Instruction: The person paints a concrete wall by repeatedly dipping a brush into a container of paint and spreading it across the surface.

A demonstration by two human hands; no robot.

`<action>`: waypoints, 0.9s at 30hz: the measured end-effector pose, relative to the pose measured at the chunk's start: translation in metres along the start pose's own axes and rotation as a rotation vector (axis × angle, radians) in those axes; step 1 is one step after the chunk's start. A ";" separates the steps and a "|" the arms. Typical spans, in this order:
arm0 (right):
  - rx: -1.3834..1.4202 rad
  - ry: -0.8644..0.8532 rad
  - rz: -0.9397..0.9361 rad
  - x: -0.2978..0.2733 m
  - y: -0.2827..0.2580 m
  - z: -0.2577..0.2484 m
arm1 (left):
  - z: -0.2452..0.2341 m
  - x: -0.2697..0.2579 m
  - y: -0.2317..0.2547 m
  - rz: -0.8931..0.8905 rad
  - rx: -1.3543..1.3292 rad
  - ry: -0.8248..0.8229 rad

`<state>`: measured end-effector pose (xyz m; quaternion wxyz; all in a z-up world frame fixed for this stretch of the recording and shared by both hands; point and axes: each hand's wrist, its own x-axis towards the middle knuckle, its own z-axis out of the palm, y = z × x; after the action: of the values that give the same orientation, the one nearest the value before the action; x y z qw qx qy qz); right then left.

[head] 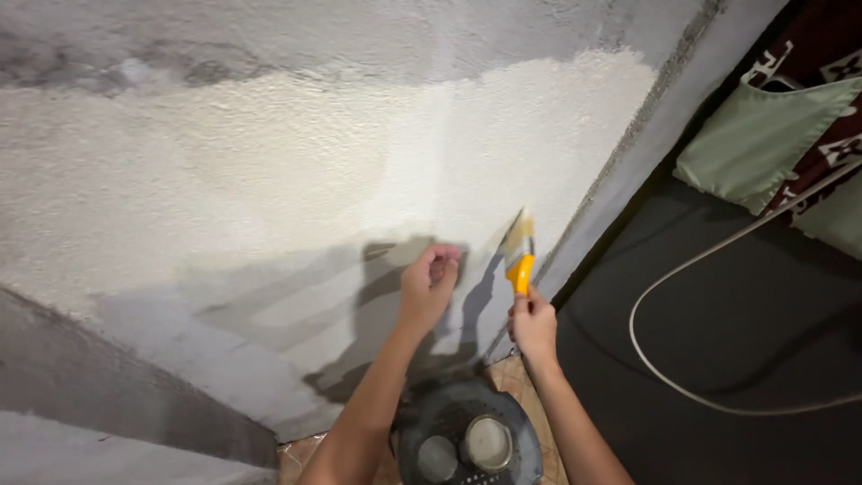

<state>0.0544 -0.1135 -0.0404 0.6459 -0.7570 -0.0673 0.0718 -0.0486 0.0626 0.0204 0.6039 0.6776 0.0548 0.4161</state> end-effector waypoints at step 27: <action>-0.599 -0.120 -0.465 -0.193 -0.036 0.137 | -0.157 -0.031 0.051 -0.083 -0.119 -0.295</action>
<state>-0.1620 -0.0123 -0.0219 0.3900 -0.8713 -0.2928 -0.0553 -0.1893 0.1526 0.0375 0.6612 0.6916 -0.0311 0.2891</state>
